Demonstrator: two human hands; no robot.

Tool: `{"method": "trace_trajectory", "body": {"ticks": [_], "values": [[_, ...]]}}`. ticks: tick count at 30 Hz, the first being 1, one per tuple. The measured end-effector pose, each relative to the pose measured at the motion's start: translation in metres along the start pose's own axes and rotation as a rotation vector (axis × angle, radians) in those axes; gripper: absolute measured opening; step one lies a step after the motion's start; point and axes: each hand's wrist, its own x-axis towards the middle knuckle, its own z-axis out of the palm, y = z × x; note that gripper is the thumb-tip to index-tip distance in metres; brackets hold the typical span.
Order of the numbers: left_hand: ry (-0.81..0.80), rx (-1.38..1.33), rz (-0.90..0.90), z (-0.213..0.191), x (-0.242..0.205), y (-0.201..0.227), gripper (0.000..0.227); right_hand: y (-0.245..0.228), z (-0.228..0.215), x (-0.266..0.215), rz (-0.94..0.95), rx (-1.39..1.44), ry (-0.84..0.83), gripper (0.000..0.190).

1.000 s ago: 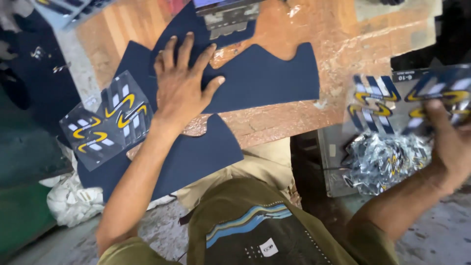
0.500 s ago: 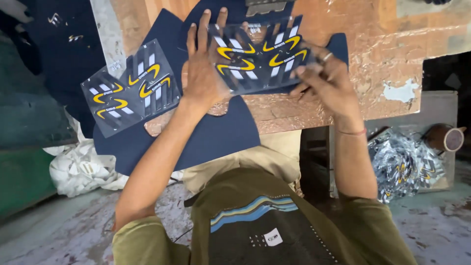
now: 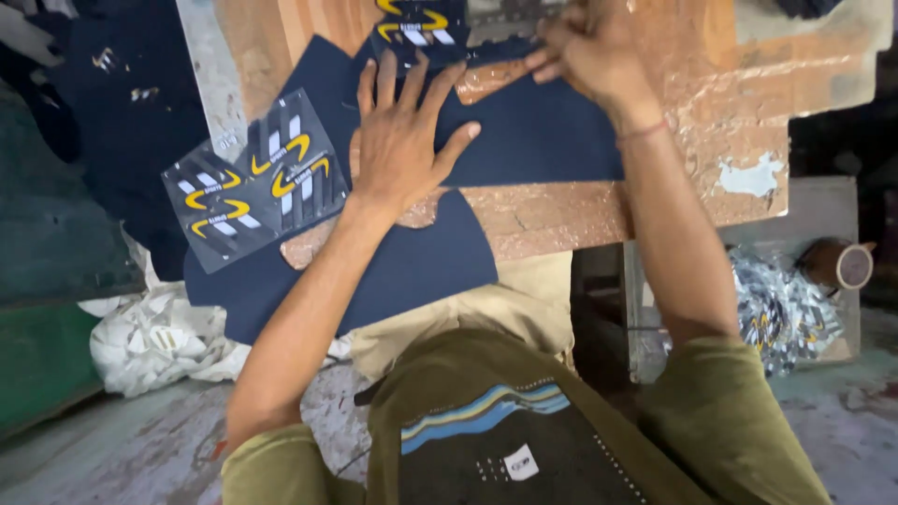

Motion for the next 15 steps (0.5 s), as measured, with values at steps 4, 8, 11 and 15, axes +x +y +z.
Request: {"method": "trace_trajectory", "body": {"ticks": [4,8,11,15], "values": [[0.005,-0.096,-0.056,0.003,-0.007,-0.005,0.071,0.006,-0.003,-0.017,-0.125,-0.227,0.045,0.019],[0.017,-0.047,-0.044,0.004,-0.002,-0.003,0.082,0.008,-0.003,-0.021,-0.151,-0.214,0.061,0.018],[-0.021,-0.004,-0.071,0.001,0.005,-0.004,0.084,0.006,0.002,-0.028,-0.224,-0.201,0.051,0.018],[-0.02,0.014,-0.068,0.011,-0.003,-0.006,0.084,0.0,0.008,-0.029,-0.208,-0.318,0.097,0.008]]}}
